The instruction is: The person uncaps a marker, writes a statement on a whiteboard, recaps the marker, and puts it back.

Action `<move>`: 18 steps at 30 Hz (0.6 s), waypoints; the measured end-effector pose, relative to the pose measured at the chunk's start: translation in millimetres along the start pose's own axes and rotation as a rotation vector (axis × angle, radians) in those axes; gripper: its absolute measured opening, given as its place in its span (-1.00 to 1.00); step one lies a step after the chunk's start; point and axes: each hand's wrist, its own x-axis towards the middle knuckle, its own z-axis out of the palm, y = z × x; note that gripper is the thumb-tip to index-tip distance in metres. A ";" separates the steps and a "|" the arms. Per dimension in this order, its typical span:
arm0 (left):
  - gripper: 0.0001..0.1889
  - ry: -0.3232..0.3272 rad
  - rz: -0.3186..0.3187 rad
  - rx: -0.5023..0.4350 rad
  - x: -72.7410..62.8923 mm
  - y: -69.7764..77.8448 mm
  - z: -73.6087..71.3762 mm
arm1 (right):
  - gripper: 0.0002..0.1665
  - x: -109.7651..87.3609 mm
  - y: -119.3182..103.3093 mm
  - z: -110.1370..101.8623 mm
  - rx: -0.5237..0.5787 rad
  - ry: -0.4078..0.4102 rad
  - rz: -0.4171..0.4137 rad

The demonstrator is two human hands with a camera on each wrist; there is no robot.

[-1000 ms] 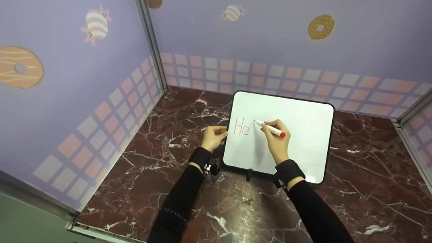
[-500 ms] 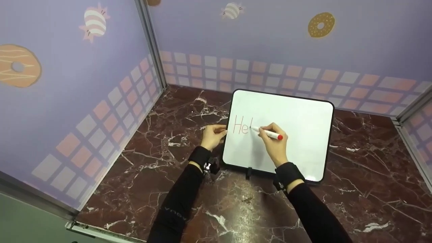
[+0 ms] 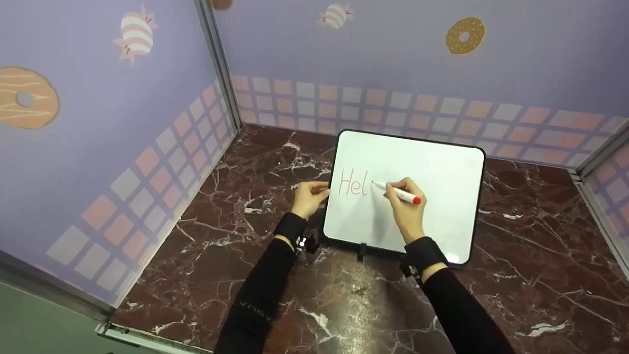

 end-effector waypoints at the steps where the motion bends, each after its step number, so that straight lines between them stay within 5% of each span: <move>1: -0.74 0.004 -0.001 0.006 -0.3 0.3 0.3 | -0.85 2.8 -0.9 0.4 0.002 0.008 -0.005; 8: -0.74 0.005 -0.002 0.012 -3.1 1.8 0.4 | -0.84 15.8 -3.8 2.1 0.017 0.022 -0.020; 18: -0.71 -0.007 0.009 0.008 -2.2 1.0 -0.3 | -0.89 9.3 2.5 -3.9 -0.033 -0.020 -0.018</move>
